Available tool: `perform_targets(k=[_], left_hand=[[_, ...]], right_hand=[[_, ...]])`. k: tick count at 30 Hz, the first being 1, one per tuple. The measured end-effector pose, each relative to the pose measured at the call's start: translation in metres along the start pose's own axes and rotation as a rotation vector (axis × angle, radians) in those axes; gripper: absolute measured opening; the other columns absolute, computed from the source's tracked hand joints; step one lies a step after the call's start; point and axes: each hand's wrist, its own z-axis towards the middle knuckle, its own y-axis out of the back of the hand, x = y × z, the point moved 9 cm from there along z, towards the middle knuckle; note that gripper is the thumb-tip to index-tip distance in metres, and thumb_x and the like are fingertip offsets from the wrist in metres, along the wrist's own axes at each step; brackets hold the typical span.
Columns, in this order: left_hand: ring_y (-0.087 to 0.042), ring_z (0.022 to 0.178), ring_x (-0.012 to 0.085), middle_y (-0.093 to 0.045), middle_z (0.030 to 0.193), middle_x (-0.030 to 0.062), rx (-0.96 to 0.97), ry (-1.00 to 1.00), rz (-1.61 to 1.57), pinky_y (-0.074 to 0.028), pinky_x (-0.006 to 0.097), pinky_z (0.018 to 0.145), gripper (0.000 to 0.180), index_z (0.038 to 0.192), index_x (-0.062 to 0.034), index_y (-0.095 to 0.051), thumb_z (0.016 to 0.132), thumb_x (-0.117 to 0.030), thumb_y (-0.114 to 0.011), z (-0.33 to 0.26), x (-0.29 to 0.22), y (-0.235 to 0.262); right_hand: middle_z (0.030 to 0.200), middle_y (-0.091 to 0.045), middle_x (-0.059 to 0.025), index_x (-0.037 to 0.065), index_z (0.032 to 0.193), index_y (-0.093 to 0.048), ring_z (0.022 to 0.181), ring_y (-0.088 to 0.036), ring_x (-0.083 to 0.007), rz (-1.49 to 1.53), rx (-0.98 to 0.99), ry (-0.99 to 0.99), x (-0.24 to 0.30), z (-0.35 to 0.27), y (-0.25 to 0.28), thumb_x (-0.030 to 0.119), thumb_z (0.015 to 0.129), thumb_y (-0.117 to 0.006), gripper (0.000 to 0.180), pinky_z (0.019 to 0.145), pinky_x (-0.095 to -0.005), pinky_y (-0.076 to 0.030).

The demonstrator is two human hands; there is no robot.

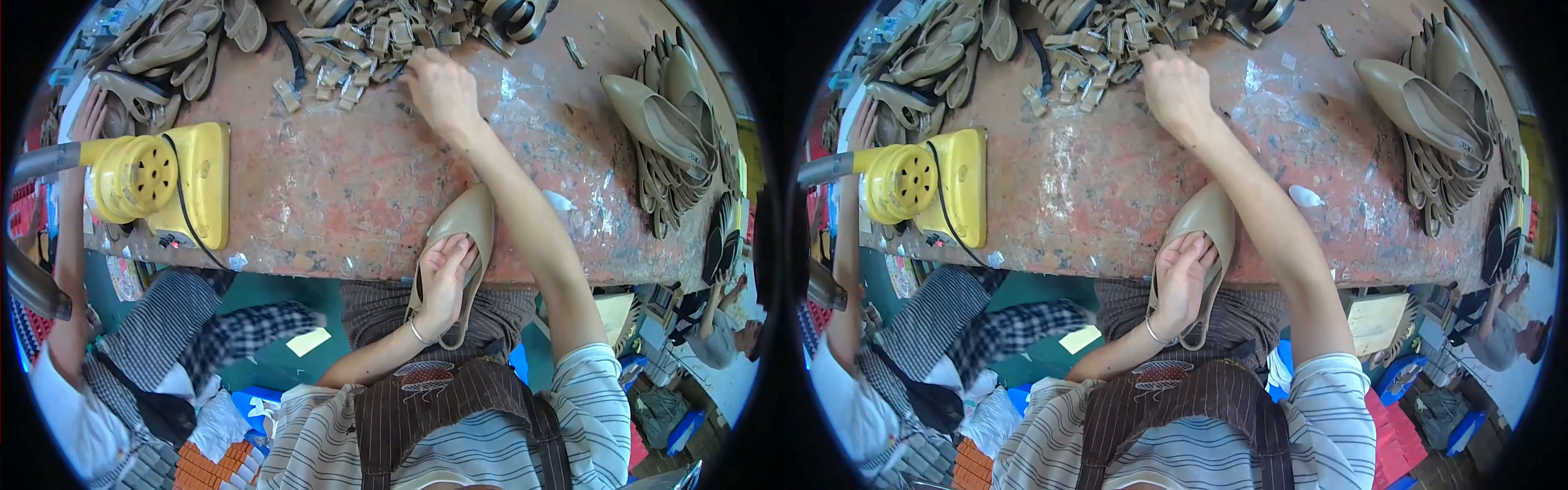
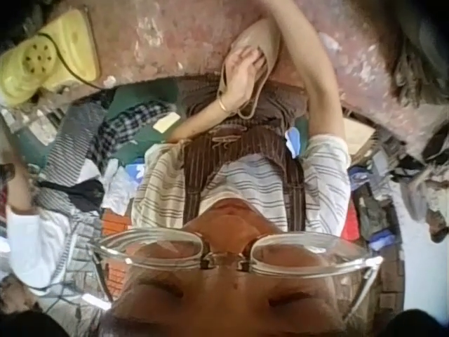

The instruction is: Apply glue and attach decorative buckles to the front of women's high-heeled shoes.

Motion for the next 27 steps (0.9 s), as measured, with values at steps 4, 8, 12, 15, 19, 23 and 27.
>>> perform_targets(k=[4, 8, 12, 15, 19, 23, 27], left_hand=[[-0.054, 0.114, 0.0233, -0.058, 0.119, 0.0137, -0.011, -0.017, 0.002, -0.041, 0.038, 0.103, 0.018, 0.108, 0.0053, -0.055, 0.093, -0.003, -0.051, -0.003, -0.015, -0.002], [-0.057, 0.11, 0.0191, -0.06, 0.115, 0.0124, -0.029, -0.017, -0.018, -0.043, 0.034, 0.099, 0.018, 0.108, 0.0067, -0.056, 0.095, -0.005, -0.053, -0.003, -0.017, -0.009], [-0.057, 0.109, 0.0206, -0.061, 0.114, 0.013, -0.047, -0.016, -0.007, -0.044, 0.035, 0.099, 0.019, 0.109, 0.0065, -0.056, 0.095, -0.005, -0.052, -0.001, -0.016, -0.014], [-0.057, 0.109, 0.0209, -0.061, 0.114, 0.0129, -0.036, -0.033, 0.015, -0.044, 0.037, 0.1, 0.02, 0.111, 0.0058, -0.056, 0.095, -0.005, -0.051, -0.002, -0.019, -0.016], [-0.055, 0.113, 0.0242, -0.059, 0.118, 0.0128, -0.029, -0.041, 0.03, -0.041, 0.039, 0.102, 0.025, 0.117, 0.004, -0.054, 0.094, -0.007, -0.051, 0.0, -0.015, -0.013], [-0.056, 0.112, 0.0233, -0.06, 0.117, 0.0123, -0.049, -0.034, 0.046, -0.041, 0.039, 0.102, 0.023, 0.114, 0.0036, -0.055, 0.094, -0.007, -0.052, -0.002, -0.014, -0.012], [-0.057, 0.108, 0.0202, -0.061, 0.115, 0.0118, -0.047, -0.028, 0.037, -0.043, 0.036, 0.1, 0.021, 0.112, 0.0041, -0.056, 0.095, -0.007, -0.052, -0.004, -0.015, -0.014]], right_hand=[[0.09, -0.069, -0.0137, -0.003, 0.101, -0.064, 0.075, -0.068, -0.023, 0.643, 0.032, -0.425, -0.021, -0.043, 0.05, 0.016, 0.09, -0.06, 0.023, 0.065, -0.033, -0.053], [0.088, -0.067, -0.0082, -0.003, 0.106, -0.06, 0.077, -0.067, -0.0135, 1.186, 0.104, -0.935, -0.027, -0.148, 0.088, 0.015, 0.096, -0.054, 0.022, 0.066, -0.025, -0.053], [0.082, -0.064, -0.0041, 0.0, 0.099, -0.06, 0.068, -0.061, -0.0082, 1.176, 0.089, -1.049, -0.028, -0.213, 0.084, 0.013, 0.095, -0.055, 0.014, 0.057, -0.0202, -0.047], [0.079, -0.062, 0.0, 0.001, 0.095, -0.061, 0.065, -0.056, -0.0056, 1.116, 0.055, -1.071, -0.026, -0.219, 0.087, 0.012, 0.094, -0.058, 0.011, 0.056, -0.0182, -0.043], [0.078, -0.06, 0.0023, 0.001, 0.093, -0.063, 0.066, -0.051, -0.0027, 1.088, 0.074, -1.081, -0.025, -0.222, 0.079, 0.011, 0.093, -0.06, 0.011, 0.057, -0.0176, -0.04], [0.077, -0.06, 0.0018, -0.001, 0.092, -0.064, 0.066, -0.051, -0.0022, 1.024, 0.081, -1.094, -0.025, -0.224, 0.079, 0.009, 0.091, -0.061, 0.01, 0.057, -0.0187, -0.041], [0.075, -0.06, 0.001, -0.002, 0.09, -0.064, 0.066, -0.051, -0.0029, 0.957, 0.077, -1.063, -0.025, -0.225, 0.08, 0.008, 0.09, -0.062, 0.01, 0.057, -0.0199, -0.042]])
